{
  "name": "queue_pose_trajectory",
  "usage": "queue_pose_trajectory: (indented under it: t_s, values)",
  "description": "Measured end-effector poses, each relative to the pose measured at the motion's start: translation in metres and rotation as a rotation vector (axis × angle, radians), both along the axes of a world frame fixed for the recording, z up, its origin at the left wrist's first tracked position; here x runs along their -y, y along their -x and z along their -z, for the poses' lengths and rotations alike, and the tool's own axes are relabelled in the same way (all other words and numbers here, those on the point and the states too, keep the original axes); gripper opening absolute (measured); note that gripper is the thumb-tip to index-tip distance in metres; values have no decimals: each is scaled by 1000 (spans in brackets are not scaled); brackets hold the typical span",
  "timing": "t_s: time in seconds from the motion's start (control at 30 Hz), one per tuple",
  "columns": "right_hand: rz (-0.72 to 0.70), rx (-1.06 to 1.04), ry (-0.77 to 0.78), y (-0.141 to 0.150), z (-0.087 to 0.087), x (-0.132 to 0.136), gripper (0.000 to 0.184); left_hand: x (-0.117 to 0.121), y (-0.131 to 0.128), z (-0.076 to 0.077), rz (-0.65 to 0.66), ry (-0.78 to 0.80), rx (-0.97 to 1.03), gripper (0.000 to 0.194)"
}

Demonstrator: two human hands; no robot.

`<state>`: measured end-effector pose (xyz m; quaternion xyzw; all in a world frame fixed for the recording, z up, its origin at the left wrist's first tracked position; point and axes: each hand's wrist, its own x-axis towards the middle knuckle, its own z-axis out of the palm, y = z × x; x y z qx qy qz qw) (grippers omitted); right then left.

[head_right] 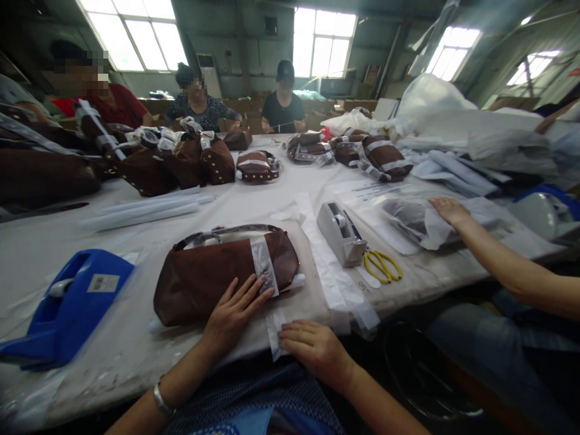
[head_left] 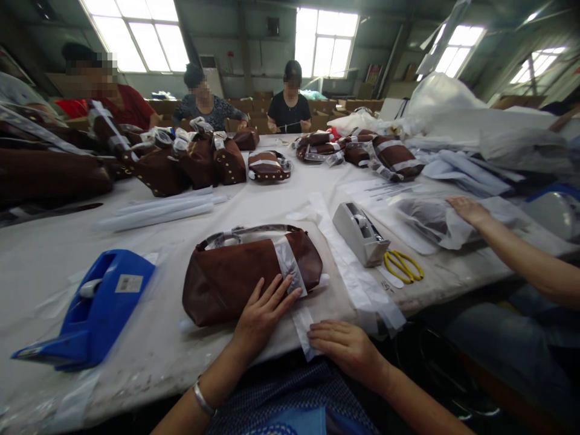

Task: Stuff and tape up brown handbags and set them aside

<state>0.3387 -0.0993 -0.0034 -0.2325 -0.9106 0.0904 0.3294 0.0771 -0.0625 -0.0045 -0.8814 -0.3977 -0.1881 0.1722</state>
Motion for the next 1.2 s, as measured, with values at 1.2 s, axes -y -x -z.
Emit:
queue_pose_trajectory:
  t_s: [1.2]
  values:
    - [10, -24, -141, 9, -16, -28, 23, 1, -1, 2, 2, 41, -7, 56]
